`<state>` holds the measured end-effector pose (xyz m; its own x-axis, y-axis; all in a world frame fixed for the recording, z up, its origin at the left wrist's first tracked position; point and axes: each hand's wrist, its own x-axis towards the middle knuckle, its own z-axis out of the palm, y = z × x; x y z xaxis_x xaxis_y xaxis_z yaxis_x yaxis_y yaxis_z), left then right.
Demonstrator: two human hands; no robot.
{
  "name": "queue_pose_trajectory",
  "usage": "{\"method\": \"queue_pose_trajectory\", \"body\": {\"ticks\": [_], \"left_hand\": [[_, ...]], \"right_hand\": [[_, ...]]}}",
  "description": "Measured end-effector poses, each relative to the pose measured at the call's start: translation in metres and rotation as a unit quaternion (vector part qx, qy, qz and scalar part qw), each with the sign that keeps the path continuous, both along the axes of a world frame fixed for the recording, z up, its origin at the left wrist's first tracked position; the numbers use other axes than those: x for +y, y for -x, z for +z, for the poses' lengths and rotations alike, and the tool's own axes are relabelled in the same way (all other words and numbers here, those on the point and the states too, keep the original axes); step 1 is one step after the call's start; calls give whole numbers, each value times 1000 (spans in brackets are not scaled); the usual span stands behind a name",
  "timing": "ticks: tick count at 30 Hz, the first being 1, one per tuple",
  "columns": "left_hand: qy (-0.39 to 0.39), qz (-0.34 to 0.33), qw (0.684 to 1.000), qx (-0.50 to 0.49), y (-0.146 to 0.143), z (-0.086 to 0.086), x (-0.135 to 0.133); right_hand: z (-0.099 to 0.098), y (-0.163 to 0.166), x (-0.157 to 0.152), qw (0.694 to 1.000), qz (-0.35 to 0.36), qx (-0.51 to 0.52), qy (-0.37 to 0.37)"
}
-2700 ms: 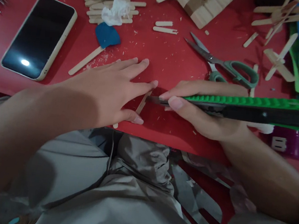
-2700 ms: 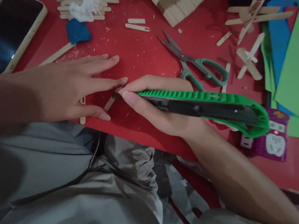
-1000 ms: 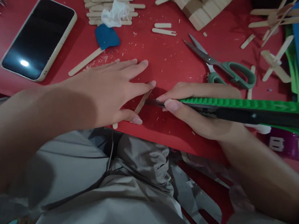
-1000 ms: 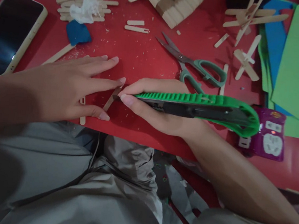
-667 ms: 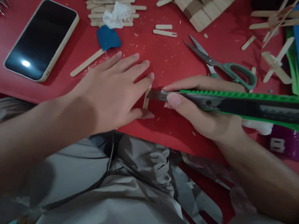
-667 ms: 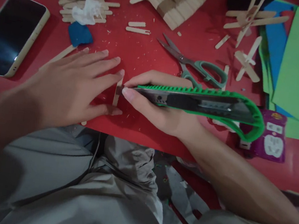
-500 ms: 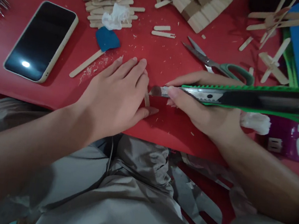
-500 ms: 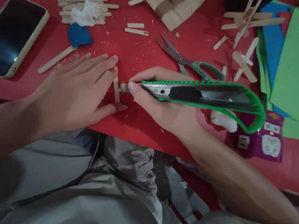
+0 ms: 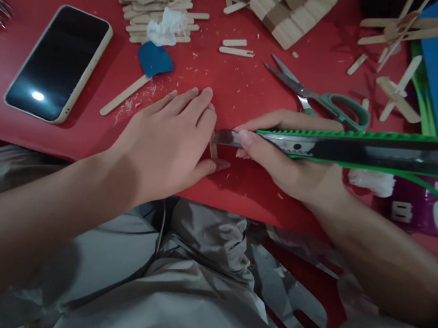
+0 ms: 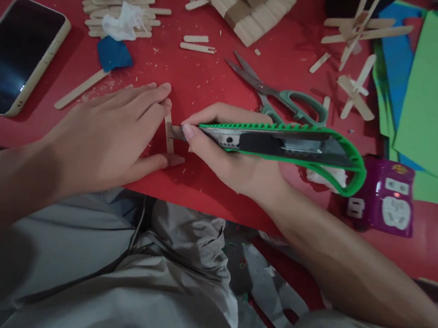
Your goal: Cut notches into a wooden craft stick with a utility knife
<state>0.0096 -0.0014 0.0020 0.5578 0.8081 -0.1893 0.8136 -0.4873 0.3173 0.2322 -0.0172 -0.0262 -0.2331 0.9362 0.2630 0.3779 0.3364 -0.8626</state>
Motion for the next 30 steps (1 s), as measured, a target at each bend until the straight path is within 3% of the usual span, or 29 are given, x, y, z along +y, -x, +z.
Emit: {"method": "queue_pose_trajectory", "body": {"ticks": [9,17,30], "left_hand": [[-45,-19,996,80,-6,2,-6],[-50,-8,998,49,-5,1,-4],[-42,-10,996,78,-6,3,-5]], "right_hand": [[-2,-1,0,1000,-8,6,8],[-1,0,0,1000,2,14,10],[1,0,-1,1000,-1,-2,8]]}}
